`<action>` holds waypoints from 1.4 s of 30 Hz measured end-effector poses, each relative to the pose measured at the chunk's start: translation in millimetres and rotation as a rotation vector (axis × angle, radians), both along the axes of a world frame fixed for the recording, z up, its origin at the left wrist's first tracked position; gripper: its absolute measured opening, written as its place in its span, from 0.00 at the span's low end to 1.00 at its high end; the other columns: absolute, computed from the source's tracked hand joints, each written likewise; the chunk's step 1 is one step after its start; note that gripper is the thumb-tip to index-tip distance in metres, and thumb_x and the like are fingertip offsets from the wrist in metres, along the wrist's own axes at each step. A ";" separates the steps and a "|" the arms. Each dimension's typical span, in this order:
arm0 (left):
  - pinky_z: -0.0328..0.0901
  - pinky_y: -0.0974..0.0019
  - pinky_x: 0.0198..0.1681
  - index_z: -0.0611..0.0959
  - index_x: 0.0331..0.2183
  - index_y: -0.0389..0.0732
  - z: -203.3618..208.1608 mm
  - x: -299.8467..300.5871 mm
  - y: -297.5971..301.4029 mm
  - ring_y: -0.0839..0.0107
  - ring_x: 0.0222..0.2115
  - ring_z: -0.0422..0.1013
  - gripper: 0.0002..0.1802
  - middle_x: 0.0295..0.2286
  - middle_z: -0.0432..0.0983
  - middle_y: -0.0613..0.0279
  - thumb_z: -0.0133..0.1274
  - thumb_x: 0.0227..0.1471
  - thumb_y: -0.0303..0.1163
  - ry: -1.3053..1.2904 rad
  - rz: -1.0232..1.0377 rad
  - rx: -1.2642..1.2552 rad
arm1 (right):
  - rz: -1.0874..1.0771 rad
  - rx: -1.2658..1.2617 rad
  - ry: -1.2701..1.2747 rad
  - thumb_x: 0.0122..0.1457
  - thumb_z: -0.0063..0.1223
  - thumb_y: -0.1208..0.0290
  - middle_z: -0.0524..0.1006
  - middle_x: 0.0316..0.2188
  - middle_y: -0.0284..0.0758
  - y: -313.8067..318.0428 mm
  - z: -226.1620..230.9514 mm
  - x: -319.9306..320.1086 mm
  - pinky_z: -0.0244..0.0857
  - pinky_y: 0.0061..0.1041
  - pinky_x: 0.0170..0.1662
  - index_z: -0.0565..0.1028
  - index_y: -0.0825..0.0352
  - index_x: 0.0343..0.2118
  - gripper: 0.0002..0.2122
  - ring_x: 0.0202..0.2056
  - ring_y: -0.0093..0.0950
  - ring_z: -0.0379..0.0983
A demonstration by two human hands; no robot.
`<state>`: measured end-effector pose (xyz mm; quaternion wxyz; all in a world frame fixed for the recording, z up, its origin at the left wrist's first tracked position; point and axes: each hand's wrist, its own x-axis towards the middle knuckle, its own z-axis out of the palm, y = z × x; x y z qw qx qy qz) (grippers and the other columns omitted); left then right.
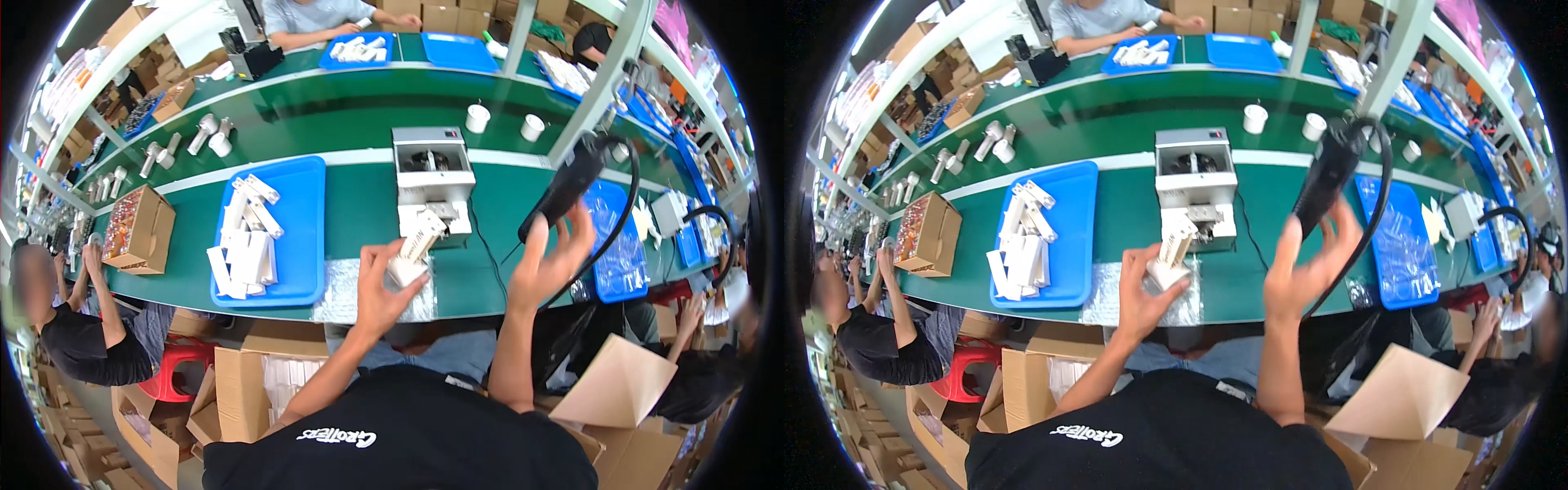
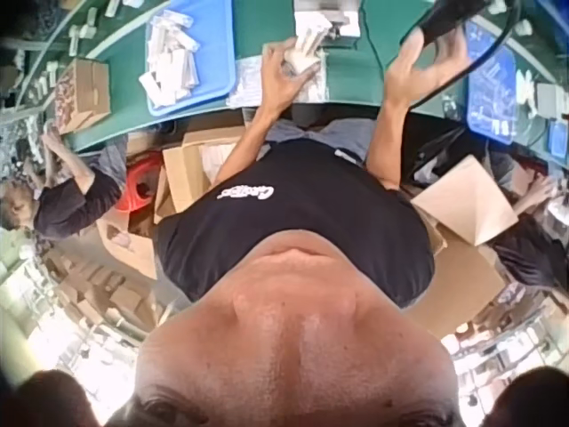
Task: Assemble small plastic fan housings using an electric screwdriver at a production line station.
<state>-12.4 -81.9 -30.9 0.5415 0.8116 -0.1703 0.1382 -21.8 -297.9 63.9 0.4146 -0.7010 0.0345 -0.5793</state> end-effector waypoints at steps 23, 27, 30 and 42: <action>0.75 0.57 0.46 0.83 0.56 0.46 5.8 -5.0 0.8 0.54 0.49 0.77 0.35 0.50 0.76 0.53 0.71 0.44 0.23 -0.128 0.219 -0.004 | 0.713 0.121 0.545 0.64 0.57 0.79 0.77 0.35 0.36 91.4 -65.6 -4.9 0.66 0.24 0.32 0.78 0.74 0.47 0.09 0.29 0.21 0.70; 0.75 0.60 0.39 0.83 0.57 0.51 -0.7 -4.0 -0.1 0.55 0.42 0.80 0.38 0.51 0.76 0.57 0.72 0.42 0.24 -0.173 0.187 0.031 | 0.832 0.482 0.555 0.69 0.57 0.76 0.76 0.29 0.25 95.4 -87.9 -13.9 0.60 0.17 0.29 0.77 0.75 0.55 0.14 0.27 0.13 0.67; 0.75 0.61 0.37 0.83 0.57 0.52 6.5 -1.1 6.0 0.58 0.41 0.80 0.38 0.51 0.75 0.58 0.72 0.42 0.25 -0.131 0.165 0.000 | 1.013 0.686 0.686 0.70 0.56 0.76 0.77 0.30 0.26 85.7 -71.6 -16.0 0.58 0.14 0.26 0.72 0.75 0.60 0.18 0.24 0.09 0.65; 0.77 0.60 0.39 0.84 0.55 0.52 12.1 -10.3 13.4 0.58 0.44 0.79 0.39 0.49 0.77 0.59 0.75 0.37 0.24 -0.132 0.218 0.203 | 0.822 0.770 0.572 0.69 0.59 0.78 0.79 0.25 0.30 111.5 -89.5 -8.7 0.56 0.16 0.19 0.76 0.72 0.45 0.06 0.18 0.12 0.67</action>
